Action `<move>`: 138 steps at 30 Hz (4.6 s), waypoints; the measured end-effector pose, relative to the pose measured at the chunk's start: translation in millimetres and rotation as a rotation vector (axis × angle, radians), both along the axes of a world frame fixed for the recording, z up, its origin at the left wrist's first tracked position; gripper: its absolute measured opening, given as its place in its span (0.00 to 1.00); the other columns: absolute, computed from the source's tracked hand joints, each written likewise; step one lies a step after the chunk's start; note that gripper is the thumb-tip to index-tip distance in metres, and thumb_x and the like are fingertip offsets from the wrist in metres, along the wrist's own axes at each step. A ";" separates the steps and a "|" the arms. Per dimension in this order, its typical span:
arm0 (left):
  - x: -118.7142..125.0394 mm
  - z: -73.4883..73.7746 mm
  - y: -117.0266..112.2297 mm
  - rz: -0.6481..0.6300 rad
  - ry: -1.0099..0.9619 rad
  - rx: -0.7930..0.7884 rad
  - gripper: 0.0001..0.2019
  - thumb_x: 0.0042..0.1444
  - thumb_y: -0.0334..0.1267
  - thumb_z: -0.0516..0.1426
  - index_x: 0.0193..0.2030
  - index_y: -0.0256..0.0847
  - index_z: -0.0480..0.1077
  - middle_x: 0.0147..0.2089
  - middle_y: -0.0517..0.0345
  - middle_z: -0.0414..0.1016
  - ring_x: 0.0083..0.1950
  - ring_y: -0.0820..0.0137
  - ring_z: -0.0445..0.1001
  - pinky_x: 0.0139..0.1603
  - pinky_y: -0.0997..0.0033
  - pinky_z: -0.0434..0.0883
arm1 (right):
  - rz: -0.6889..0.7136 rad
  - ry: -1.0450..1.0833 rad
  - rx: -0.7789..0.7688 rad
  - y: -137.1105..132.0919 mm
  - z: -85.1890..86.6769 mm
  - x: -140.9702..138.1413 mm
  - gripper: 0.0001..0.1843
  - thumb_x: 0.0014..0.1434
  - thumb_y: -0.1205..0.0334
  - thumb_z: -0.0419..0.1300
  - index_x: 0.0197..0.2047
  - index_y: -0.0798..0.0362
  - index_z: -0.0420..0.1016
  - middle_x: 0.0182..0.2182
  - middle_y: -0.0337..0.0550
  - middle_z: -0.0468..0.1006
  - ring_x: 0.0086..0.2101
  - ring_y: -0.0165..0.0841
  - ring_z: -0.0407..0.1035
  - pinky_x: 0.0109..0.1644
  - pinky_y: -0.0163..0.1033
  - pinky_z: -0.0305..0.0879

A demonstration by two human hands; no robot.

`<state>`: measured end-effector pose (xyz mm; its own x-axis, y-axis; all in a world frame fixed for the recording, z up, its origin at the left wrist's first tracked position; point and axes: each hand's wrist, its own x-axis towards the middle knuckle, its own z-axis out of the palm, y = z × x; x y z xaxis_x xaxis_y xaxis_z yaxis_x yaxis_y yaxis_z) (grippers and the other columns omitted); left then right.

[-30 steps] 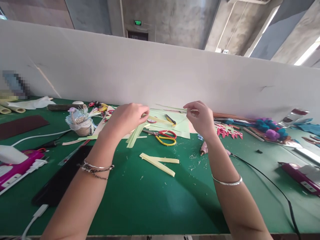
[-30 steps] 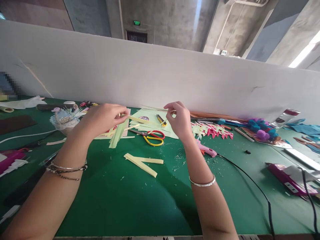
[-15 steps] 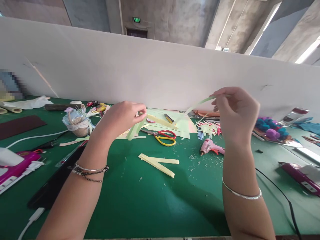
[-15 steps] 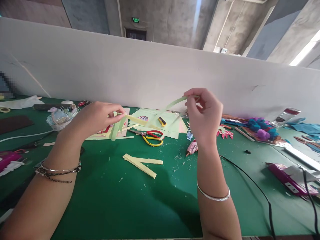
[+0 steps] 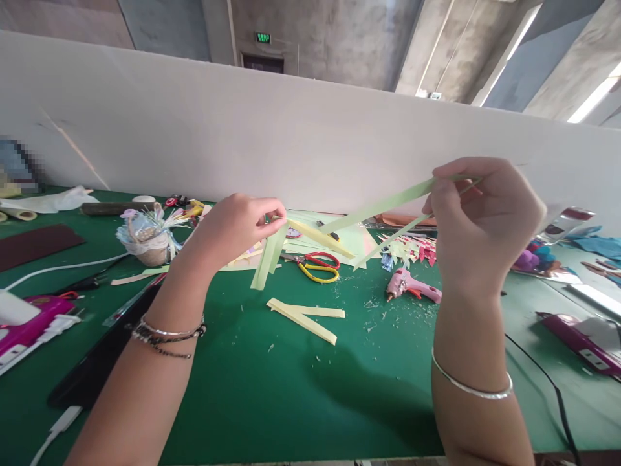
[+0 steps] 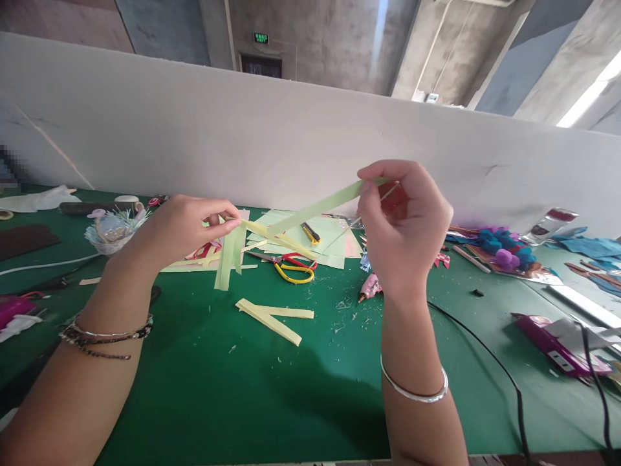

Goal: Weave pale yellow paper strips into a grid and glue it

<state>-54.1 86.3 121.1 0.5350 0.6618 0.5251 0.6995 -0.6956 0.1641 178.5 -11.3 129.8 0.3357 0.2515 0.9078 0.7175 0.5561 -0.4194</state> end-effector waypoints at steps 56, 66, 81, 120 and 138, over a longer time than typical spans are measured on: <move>30.3 -14.4 -11.8 -0.251 -0.233 -0.234 0.11 0.54 0.43 0.52 0.32 0.40 0.72 0.24 0.61 0.72 0.23 0.76 0.67 0.24 0.77 0.63 | 0.244 -0.354 -0.625 18.3 -18.1 -19.3 0.11 0.56 0.65 0.54 0.35 0.50 0.78 0.33 0.41 0.74 0.27 0.26 0.64 0.30 0.34 0.61; 31.0 -13.9 -14.0 -0.292 -0.232 -0.275 0.10 0.55 0.43 0.53 0.33 0.41 0.72 0.24 0.62 0.73 0.24 0.76 0.69 0.26 0.76 0.65 | 0.332 -0.359 -0.611 17.1 -18.0 -21.2 0.08 0.54 0.66 0.56 0.36 0.53 0.76 0.27 0.39 0.75 0.29 0.27 0.67 0.34 0.34 0.62; 29.5 -9.5 -18.1 -0.289 -0.239 -0.249 0.12 0.54 0.45 0.54 0.32 0.41 0.73 0.24 0.62 0.74 0.24 0.75 0.70 0.27 0.77 0.67 | 0.311 -0.383 -0.582 14.8 -17.8 -23.8 0.08 0.55 0.66 0.55 0.35 0.53 0.76 0.30 0.41 0.75 0.31 0.28 0.69 0.36 0.35 0.65; 32.0 -7.7 -19.3 -0.298 -0.221 -0.225 0.08 0.54 0.40 0.55 0.30 0.40 0.73 0.28 0.61 0.73 0.26 0.77 0.65 0.25 0.78 0.61 | 0.262 -0.549 -0.569 19.3 -20.4 -24.7 0.06 0.57 0.66 0.55 0.32 0.53 0.73 0.30 0.39 0.73 0.30 0.28 0.63 0.34 0.33 0.56; 31.5 -9.9 -19.6 -0.296 -0.132 -0.267 0.10 0.55 0.42 0.54 0.31 0.40 0.74 0.24 0.62 0.70 0.23 0.78 0.63 0.22 0.79 0.58 | 0.083 -0.621 -0.616 17.7 -24.9 -35.1 0.07 0.60 0.63 0.53 0.32 0.50 0.71 0.32 0.35 0.75 0.31 0.27 0.64 0.39 0.38 0.44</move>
<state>-22.6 66.7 111.2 0.6624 0.6115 0.4328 0.4363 -0.7845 0.4406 143.4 6.4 105.0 -0.2149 0.7588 0.6149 0.8829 0.4201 -0.2099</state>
